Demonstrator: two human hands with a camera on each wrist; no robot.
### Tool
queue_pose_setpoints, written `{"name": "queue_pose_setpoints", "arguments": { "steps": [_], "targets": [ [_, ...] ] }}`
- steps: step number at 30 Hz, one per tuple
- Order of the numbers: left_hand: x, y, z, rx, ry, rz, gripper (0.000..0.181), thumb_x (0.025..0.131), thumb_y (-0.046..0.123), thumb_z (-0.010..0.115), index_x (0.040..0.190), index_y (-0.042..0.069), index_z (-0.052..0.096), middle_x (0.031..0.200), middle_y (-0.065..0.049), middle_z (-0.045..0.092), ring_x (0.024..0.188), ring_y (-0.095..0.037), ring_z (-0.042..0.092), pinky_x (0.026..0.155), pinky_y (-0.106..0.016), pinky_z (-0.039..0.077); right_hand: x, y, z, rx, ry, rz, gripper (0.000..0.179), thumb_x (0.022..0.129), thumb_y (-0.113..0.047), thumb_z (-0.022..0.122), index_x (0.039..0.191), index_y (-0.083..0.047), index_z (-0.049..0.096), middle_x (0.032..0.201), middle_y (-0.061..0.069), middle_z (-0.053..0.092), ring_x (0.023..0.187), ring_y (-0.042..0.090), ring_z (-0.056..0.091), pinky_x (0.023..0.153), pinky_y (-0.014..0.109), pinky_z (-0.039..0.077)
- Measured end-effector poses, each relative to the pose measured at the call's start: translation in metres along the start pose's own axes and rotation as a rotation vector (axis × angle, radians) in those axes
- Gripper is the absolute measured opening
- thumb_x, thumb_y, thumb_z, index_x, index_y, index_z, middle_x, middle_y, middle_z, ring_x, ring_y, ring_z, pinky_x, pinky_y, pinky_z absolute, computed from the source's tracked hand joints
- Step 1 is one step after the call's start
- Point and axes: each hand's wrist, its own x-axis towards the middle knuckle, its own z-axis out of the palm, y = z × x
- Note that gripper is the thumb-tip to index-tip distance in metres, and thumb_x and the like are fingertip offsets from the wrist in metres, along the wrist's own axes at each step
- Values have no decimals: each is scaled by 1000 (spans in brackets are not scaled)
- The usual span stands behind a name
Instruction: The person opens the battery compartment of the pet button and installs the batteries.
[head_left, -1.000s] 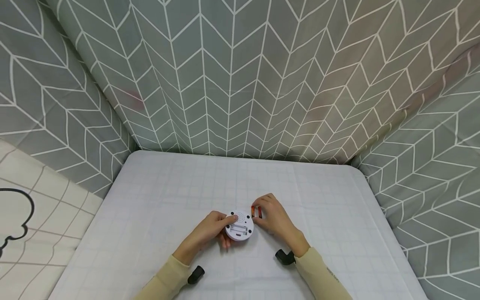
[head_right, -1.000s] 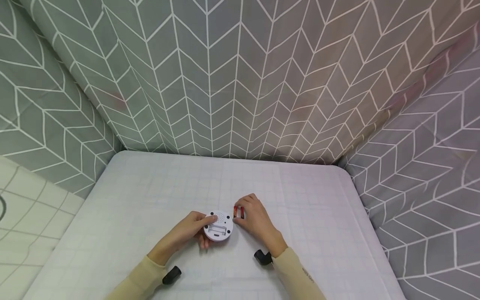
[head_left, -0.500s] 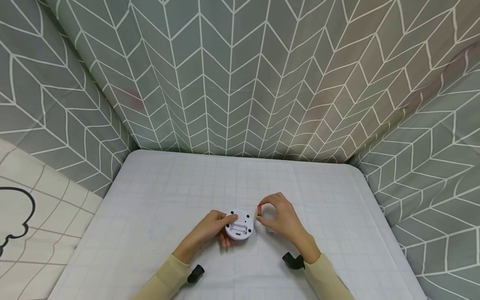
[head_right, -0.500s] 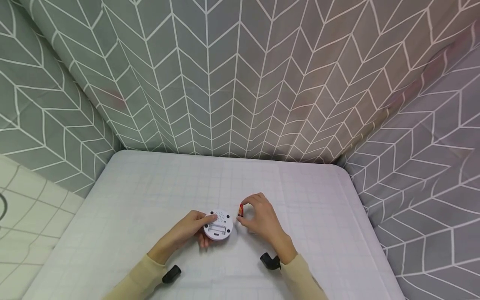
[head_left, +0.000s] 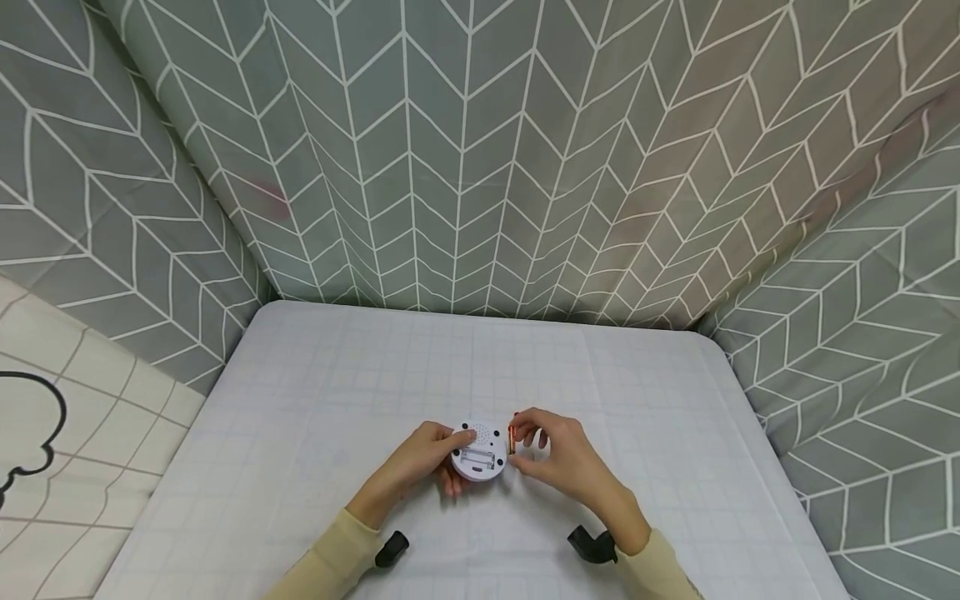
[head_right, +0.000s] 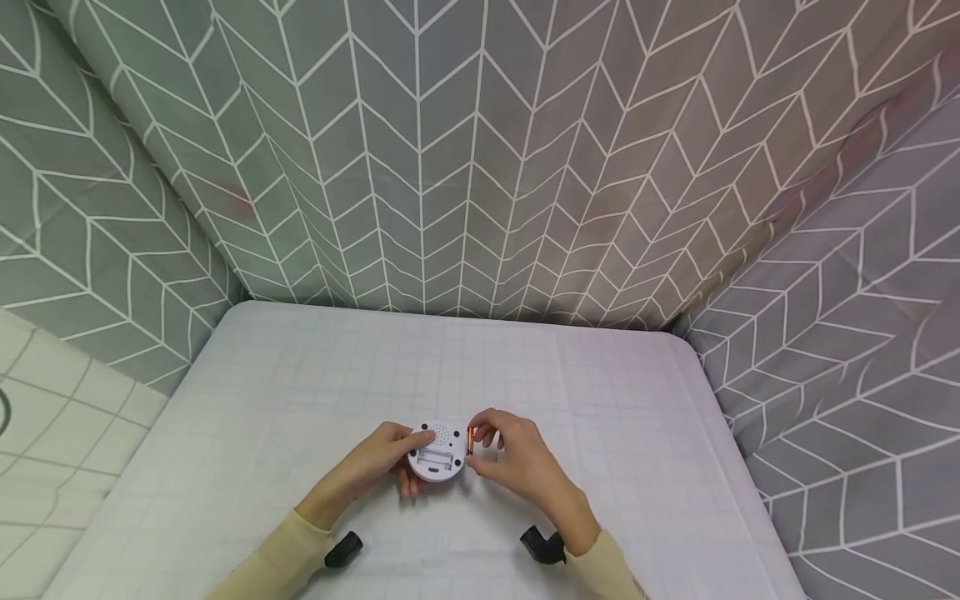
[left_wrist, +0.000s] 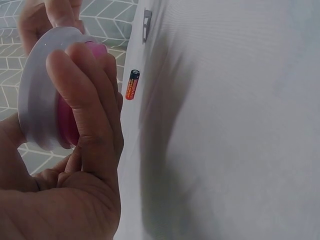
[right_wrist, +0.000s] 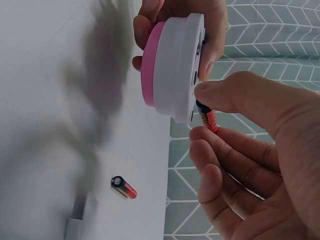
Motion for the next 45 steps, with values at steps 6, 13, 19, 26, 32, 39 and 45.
{"name": "queue_pose_setpoints", "arguments": {
  "steps": [6,13,19,26,32,39,45],
  "targets": [
    [-1,0,0,-10,-4,1,45,105,40,64,93,-3,72,63,-12,73,47,-14,67,49,-27,57,-2,1,7,31,-54,-59,42,81,0,87,119,-4,69,94,1,73,83,17,70,66,27,59],
    [-1,-1,0,-16,7,7,46,105,40,64,90,-3,71,64,-14,73,46,-15,66,49,-28,57,-4,0,12,21,-76,-54,42,86,1,81,126,-3,69,95,1,71,82,16,70,67,28,60],
    [1,-3,0,-22,4,5,46,105,40,64,90,-3,71,64,-14,72,46,-15,67,50,-28,58,-4,-5,14,-25,-70,-25,43,88,1,77,130,-5,69,93,-1,70,82,11,66,68,26,60],
    [1,-3,0,-28,4,0,46,106,39,64,91,-4,71,63,-12,72,47,-14,66,50,-27,58,-7,-7,17,-63,-30,-46,40,89,2,76,128,-6,71,94,-2,71,79,3,62,67,26,60],
    [1,-3,0,-31,11,-2,46,105,39,64,91,-4,71,64,-12,72,47,-14,66,50,-27,58,-9,-6,18,-68,-3,-71,30,88,6,78,114,-8,73,101,-2,74,82,4,63,67,22,58],
    [2,-2,0,-29,10,9,47,106,39,63,91,-5,71,63,-12,72,47,-14,66,49,-28,58,-10,-7,19,-73,12,-61,19,91,-6,82,107,-13,75,100,-5,74,81,2,64,66,24,60],
    [2,-1,0,-32,9,10,46,106,37,63,91,-5,71,64,-12,72,47,-14,66,49,-27,58,-9,-7,19,-62,69,-105,19,87,-5,86,103,-12,79,98,-3,72,79,9,66,63,26,60]
  ]
}}
